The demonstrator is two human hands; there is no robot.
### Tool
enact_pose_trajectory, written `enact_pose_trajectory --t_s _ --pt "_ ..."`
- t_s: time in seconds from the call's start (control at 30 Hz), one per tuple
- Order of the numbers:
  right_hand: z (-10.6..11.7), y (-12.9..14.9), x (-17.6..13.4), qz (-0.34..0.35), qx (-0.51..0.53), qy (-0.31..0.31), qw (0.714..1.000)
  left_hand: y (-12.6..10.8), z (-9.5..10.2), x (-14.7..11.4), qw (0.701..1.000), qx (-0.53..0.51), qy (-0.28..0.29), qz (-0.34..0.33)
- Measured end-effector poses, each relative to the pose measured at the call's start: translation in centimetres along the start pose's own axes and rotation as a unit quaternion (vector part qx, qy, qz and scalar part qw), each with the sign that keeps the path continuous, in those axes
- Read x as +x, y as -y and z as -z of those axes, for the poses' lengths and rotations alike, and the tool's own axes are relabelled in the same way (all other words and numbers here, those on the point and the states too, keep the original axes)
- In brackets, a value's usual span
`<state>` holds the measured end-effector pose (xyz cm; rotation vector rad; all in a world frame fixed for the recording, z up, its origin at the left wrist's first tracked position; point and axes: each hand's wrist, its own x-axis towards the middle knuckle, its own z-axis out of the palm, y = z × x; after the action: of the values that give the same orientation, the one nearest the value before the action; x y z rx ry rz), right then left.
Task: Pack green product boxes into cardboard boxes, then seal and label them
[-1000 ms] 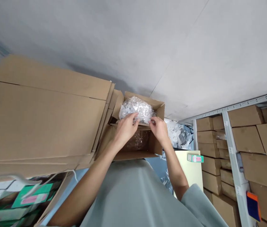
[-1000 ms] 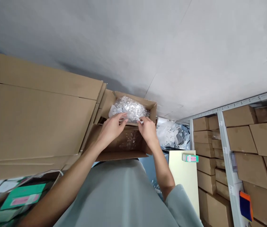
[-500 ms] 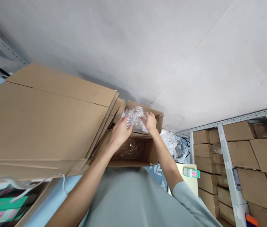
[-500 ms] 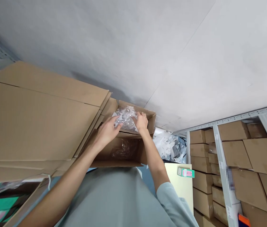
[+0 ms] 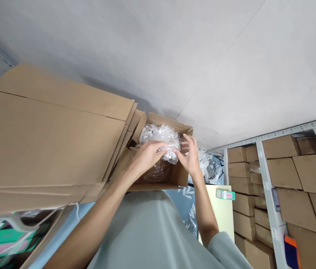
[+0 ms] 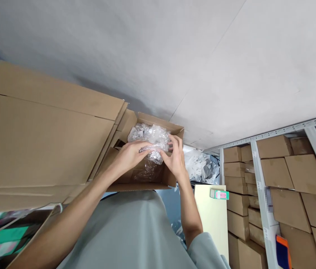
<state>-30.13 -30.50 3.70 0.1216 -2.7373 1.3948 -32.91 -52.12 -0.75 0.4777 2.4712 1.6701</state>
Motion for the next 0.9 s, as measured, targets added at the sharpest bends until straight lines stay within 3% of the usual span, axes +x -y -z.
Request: enact_pose_trajectory --t_s 0.13,0.2,0.3,0.37,0.43,0.5,0.57,0.67,0.77,0.9 --pt "-0.9 0.3 -2.6 -0.006 0.03 0.095 0.995 0.0 -1.9 -1.8 0.995 -0.068 -0.015 0.071" --pt "-2.0 -0.3 -3.5 -0.052 0.046 0.056 0.996 0.1 -3.1 -3.2 0.986 -0.126 -0.036 0.103" --pt "-4.0 -2.0 -4.2 -0.135 0.091 -0.044 0.986 0.4 -4.2 -5.4 0.98 -0.181 -0.012 0.084" --pt "-5.2 -3.0 -4.4 -0.185 0.149 -0.084 0.968 0.7 -4.4 -6.5 0.99 -0.133 0.0 0.038" --pt "-6.3 -3.5 -4.9 -0.222 0.203 -0.095 0.949 1.3 -4.2 -7.2 0.998 -0.053 -0.024 -0.009" --pt "-7.0 -3.4 -5.7 -0.244 0.245 -0.073 0.935 2.3 -3.9 -7.6 0.998 -0.014 -0.049 -0.028" --pt "-7.5 -2.8 -6.9 -0.242 0.263 -0.017 0.934 3.4 -3.5 -7.9 0.998 -0.014 -0.054 -0.002" --pt "-8.0 -2.2 -8.5 -0.213 0.198 0.067 0.954 5.2 -3.1 -8.4 0.995 -0.016 -0.031 0.09" --pt "-8.7 -2.5 -8.6 -0.171 0.035 0.117 0.978 6.3 -3.0 -9.0 0.988 0.007 0.007 0.151" --pt "-9.8 -3.6 -6.9 -0.153 -0.137 0.206 0.957 6.8 -2.5 -9.5 0.983 0.043 0.055 0.169"
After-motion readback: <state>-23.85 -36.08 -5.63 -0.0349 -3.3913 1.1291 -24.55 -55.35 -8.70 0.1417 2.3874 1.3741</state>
